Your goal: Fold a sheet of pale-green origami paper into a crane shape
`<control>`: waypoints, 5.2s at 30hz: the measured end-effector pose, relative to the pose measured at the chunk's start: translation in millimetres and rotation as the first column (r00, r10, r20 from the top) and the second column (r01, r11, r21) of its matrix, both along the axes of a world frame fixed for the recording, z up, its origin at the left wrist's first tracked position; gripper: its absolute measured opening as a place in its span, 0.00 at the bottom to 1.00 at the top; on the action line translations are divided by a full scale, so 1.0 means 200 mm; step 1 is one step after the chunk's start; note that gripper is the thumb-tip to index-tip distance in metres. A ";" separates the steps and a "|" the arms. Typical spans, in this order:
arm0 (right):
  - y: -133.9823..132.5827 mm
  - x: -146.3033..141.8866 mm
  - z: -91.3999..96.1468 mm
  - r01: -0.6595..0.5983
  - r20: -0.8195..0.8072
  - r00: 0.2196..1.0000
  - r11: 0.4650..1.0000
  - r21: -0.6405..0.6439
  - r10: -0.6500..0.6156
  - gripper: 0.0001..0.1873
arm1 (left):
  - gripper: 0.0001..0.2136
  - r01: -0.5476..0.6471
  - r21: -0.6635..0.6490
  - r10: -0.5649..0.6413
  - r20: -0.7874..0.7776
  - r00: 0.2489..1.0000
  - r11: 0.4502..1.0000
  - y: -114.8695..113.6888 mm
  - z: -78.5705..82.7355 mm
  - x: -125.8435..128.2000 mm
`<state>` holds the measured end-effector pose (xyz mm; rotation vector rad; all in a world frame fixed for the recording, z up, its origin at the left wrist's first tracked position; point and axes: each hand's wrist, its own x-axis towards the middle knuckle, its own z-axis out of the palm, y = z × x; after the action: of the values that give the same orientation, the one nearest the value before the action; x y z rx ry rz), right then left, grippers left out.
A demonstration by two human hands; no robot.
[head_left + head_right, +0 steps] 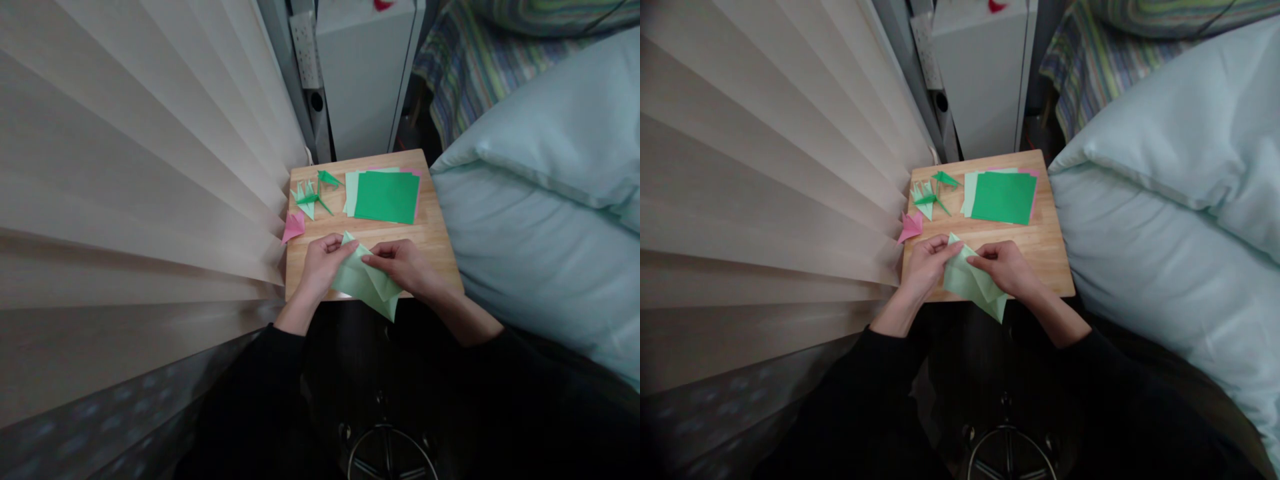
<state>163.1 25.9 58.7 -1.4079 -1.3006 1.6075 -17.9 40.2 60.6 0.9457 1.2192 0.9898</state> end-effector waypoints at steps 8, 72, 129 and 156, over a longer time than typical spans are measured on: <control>0.00 0.00 0.00 -0.017 0.020 1.000 1.000 0.006 0.017 0.20 | 0.09 -0.082 0.034 0.082 0.010 0.997 0.996 0.01 -0.01 0.00; -0.01 0.01 0.00 0.054 0.003 0.999 0.989 -0.137 -0.054 0.17 | 0.11 0.085 -0.060 -0.087 -0.031 0.996 0.995 -0.01 -0.02 0.00; 0.07 0.13 0.08 -0.255 0.056 0.965 0.967 0.001 0.254 0.10 | 0.06 0.493 -0.122 -0.506 -0.111 0.856 0.861 0.01 0.10 -0.09; 0.12 0.24 0.16 -0.382 0.124 0.917 0.924 0.006 0.379 0.08 | 0.03 0.503 -0.050 -0.503 -0.182 0.845 0.863 0.03 0.14 -0.11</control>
<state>211.0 50.8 91.2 -1.3066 -1.7499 1.7603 -40.0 46.7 88.4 1.3007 1.0403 0.4847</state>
